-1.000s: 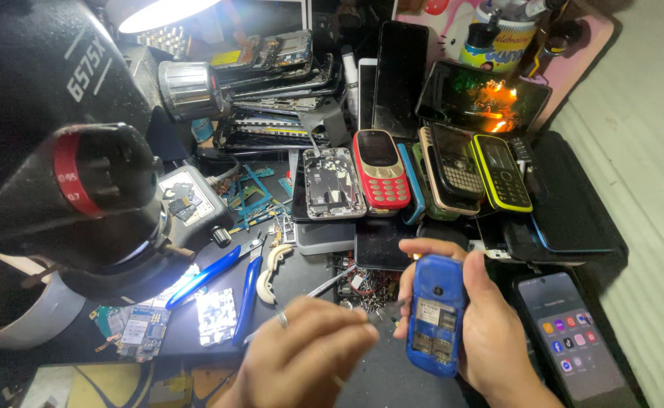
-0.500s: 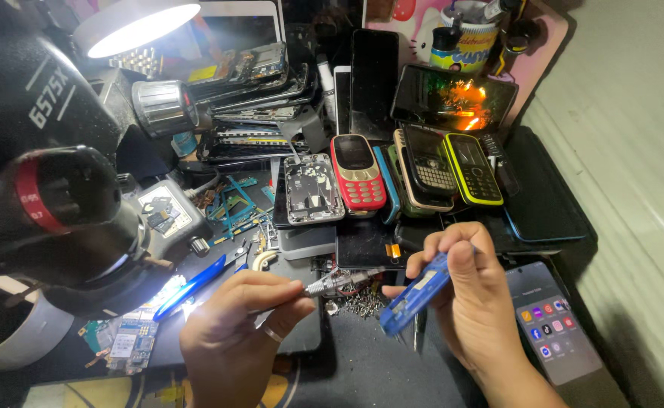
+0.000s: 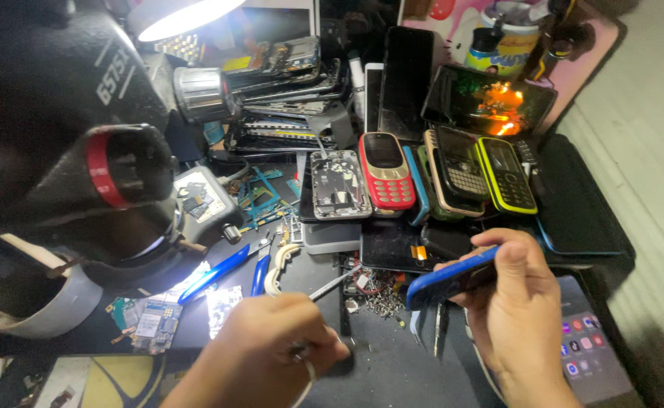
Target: The person uses a screwdriver to remove screws from the back of a blue feature phone, then uses a plastic pry tool to separate the back cover. The person removes the battery and SIM card, then detaches the internal circuit board from the phone casing.
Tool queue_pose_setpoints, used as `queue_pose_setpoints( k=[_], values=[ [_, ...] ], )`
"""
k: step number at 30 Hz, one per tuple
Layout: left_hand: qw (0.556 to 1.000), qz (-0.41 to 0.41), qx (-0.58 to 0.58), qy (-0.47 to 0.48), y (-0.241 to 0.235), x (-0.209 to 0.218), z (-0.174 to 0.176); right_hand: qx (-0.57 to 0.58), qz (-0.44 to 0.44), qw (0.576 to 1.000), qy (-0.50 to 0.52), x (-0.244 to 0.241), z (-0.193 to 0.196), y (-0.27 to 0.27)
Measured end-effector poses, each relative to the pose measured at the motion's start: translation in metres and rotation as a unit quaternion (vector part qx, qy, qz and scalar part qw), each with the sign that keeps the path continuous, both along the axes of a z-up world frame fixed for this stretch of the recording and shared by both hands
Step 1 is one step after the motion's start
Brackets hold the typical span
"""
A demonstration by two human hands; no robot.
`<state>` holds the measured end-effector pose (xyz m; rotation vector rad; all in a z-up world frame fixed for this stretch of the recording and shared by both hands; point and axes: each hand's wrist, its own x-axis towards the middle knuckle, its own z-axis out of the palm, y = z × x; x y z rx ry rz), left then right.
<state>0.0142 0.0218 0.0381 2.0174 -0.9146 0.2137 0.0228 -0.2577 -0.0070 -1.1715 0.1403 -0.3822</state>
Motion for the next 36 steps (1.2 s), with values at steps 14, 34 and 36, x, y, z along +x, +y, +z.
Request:
queue_pose_setpoints(
  k=[14,34,36],
  values=[
    [0.903,-0.084,0.421,0.012,-0.025,-0.026,-0.069,0.012,0.132,0.991,0.001,-0.007,-0.006,0.009],
    [0.918,0.164,0.356,-0.060,-0.004,0.009,-0.016,0.117,0.031,0.989,-0.086,-0.007,0.005,0.006],
    [0.923,0.163,0.347,-0.044,-0.004,0.005,-0.017,0.129,0.027,0.989,-0.069,-0.008,0.006,0.004]
  ],
)
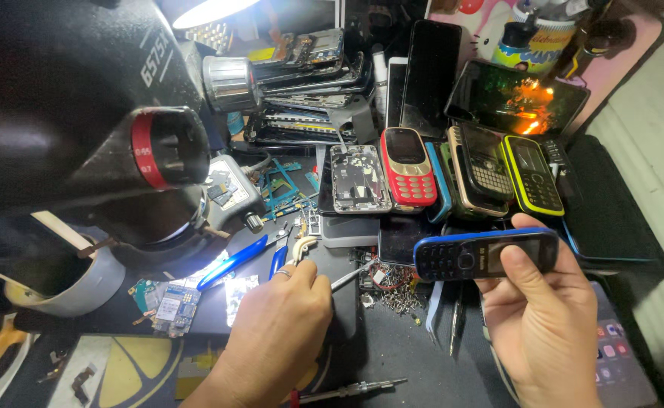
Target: The person uses a screwdriver to remove screws from the back of a blue feature phone, then uses a plastic pry tool to separate the back cover. The person removes the battery and SIM card, then detaches the internal circuit board from the phone casing.
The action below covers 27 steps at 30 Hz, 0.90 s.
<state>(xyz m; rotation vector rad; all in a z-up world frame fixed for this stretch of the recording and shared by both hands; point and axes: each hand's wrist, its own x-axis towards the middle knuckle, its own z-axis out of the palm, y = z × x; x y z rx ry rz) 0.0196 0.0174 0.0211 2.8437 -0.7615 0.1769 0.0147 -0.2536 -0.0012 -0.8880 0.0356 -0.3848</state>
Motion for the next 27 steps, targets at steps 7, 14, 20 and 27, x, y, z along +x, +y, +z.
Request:
queue_pose_setpoints(
  k=[7,14,20,27],
  values=[
    [0.995,0.040,-0.089,0.017,-0.001,-0.006,0.008,0.051,0.051,0.997,-0.037,0.001,-0.005,-0.004],
    [0.980,0.034,-0.195,0.003,0.006,0.000,0.009,0.024,0.065,0.997,0.032,0.004,-0.008,0.005],
    [0.938,0.081,-0.298,0.157,0.006,0.003,0.014,0.001,0.074,0.993,0.091,0.008,-0.020,-0.004],
    [0.921,0.071,-0.305,0.232,0.001,0.000,0.021,-0.178,0.217,0.950,0.136,-0.003,-0.021,-0.006]
  ],
)
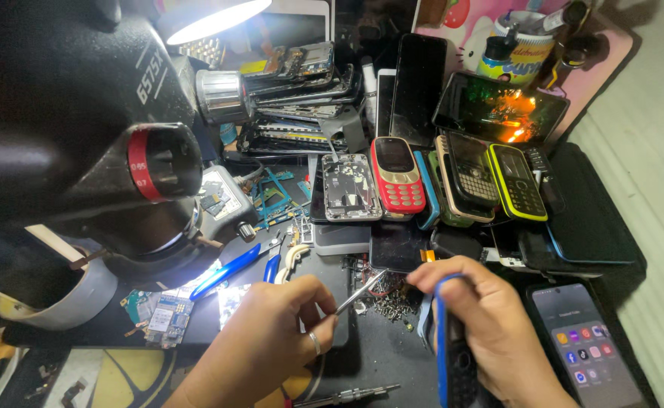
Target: The person uses a screwdriver to remove screws from the back of a blue feature phone, then uses a plastic pry tool to separate the back cover. The person removes the battery and SIM card, then detaches the internal circuit board from the phone casing.
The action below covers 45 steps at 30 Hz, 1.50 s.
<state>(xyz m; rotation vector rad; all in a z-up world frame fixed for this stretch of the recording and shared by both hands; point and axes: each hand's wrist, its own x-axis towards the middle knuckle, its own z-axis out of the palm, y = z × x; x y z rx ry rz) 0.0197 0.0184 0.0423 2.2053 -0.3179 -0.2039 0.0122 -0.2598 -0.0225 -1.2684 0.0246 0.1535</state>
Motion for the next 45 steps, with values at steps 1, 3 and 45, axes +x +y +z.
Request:
queue_pose_setpoints(
  k=[1,3,45],
  values=[
    [1.000,0.006,0.001,0.014,-0.001,0.000,0.000,-0.068,0.009,0.997,0.023,-0.002,0.004,0.004],
    [1.000,0.003,0.000,0.017,-0.002,0.000,0.001,-0.140,0.029,0.990,0.018,-0.003,0.012,0.014],
    [0.859,-0.016,-0.502,-0.104,-0.063,0.006,-0.005,0.316,-0.214,0.924,-0.006,0.029,0.045,0.015]
  ],
)
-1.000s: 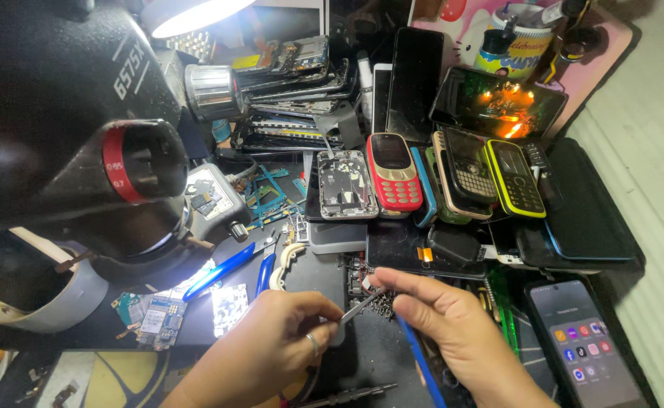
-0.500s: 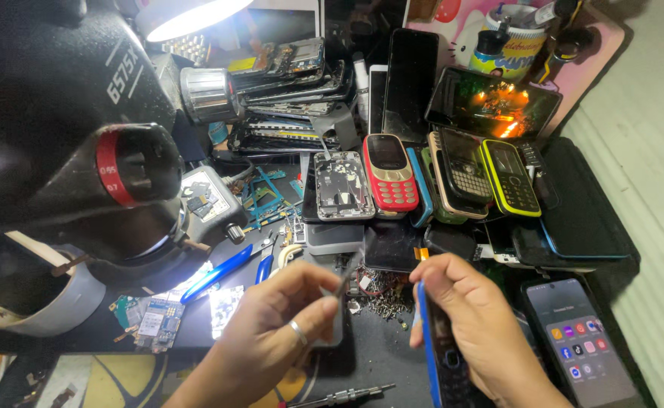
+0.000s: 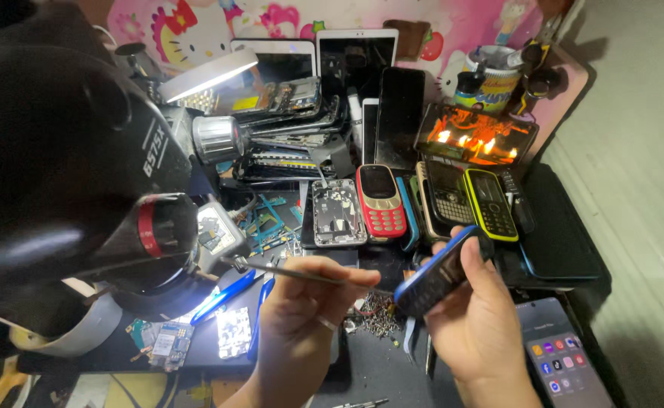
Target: The person uses a screwdriver to remove screws from the back of a blue feature phone, then uses a plastic pry tool to separate the back cover. The person removes the battery and SIM card, then detaches the internal circuit board from the phone casing.
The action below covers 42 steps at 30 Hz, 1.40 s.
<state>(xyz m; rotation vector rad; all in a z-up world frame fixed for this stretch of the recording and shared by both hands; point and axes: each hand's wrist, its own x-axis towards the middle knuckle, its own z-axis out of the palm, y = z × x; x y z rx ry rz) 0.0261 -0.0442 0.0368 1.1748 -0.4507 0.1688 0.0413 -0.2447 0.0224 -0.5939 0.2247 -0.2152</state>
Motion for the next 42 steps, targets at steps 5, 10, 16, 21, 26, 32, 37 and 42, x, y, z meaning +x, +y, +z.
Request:
queue_pose_setpoints(
  k=[5,10,16,21,26,32,37,42],
  values=[
    [0.994,0.008,-0.091,-0.067,-0.013,0.001,-0.018,0.007,-0.022,1.000,-0.014,0.003,-0.006,0.027],
    [0.991,0.083,-0.082,-0.072,-0.014,-0.004,-0.041,0.043,-0.025,0.998,-0.028,-0.002,-0.017,0.025],
    [0.993,0.052,-0.059,-0.088,-0.010,-0.006,-0.059,0.014,-0.013,0.999,-0.049,-0.010,-0.021,0.032],
    [0.993,0.054,-0.003,-0.103,-0.007,-0.004,-0.060,0.022,0.009,0.998,-0.050,-0.010,-0.013,0.034],
    [0.993,0.058,0.038,-0.099,-0.007,-0.004,-0.059,0.053,0.016,0.998,-0.037,-0.010,-0.014,0.033],
    [0.987,0.068,0.083,-0.122,-0.007,-0.006,-0.056,0.055,0.010,0.998,-0.026,-0.009,-0.019,0.031],
    [0.975,0.115,0.115,-0.153,-0.004,-0.009,-0.052,0.070,0.021,0.997,-0.037,-0.010,-0.023,0.029],
    [0.990,0.060,0.039,-0.118,-0.011,-0.012,-0.039,0.069,0.020,0.997,-0.040,-0.009,-0.023,0.029]
  ],
)
